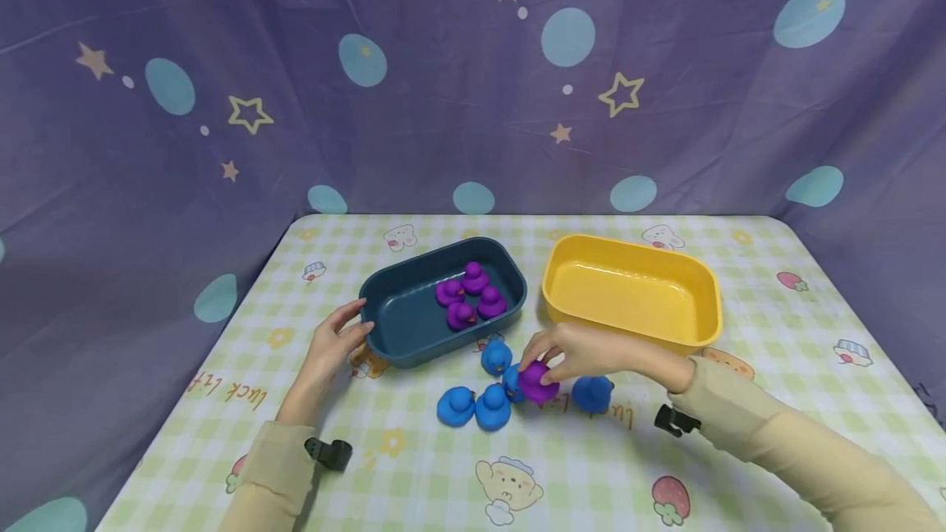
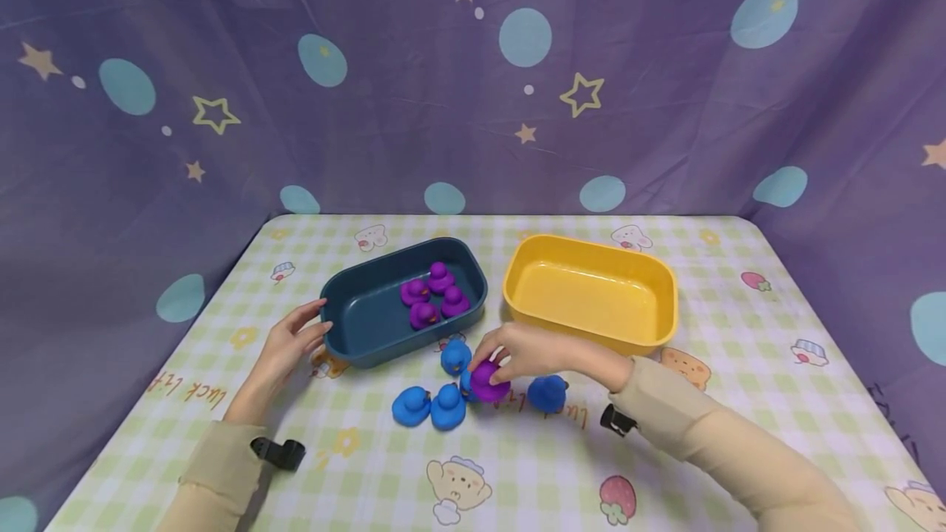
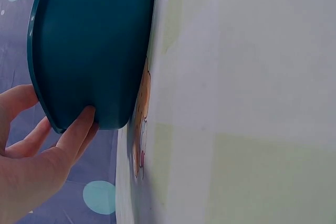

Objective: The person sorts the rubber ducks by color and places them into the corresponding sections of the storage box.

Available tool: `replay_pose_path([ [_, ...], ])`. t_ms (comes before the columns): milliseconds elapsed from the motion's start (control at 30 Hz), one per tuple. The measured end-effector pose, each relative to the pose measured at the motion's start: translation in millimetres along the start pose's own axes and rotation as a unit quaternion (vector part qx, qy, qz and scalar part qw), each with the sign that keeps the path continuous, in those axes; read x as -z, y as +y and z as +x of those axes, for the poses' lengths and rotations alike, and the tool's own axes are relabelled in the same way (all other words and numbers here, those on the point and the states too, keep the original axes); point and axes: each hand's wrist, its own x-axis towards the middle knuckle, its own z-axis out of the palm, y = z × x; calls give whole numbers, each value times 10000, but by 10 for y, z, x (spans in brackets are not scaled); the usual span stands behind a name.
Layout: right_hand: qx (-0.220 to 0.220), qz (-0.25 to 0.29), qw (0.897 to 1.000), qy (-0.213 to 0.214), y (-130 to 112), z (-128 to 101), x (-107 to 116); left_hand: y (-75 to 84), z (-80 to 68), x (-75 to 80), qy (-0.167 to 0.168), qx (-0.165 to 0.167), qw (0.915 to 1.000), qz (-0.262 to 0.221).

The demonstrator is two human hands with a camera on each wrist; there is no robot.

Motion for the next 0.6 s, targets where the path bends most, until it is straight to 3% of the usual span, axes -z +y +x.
replay_pose_path([
  [600, 465, -73, 9986, 232, -89, 220, 124, 0, 4, 2, -19, 14, 9999, -113],
])
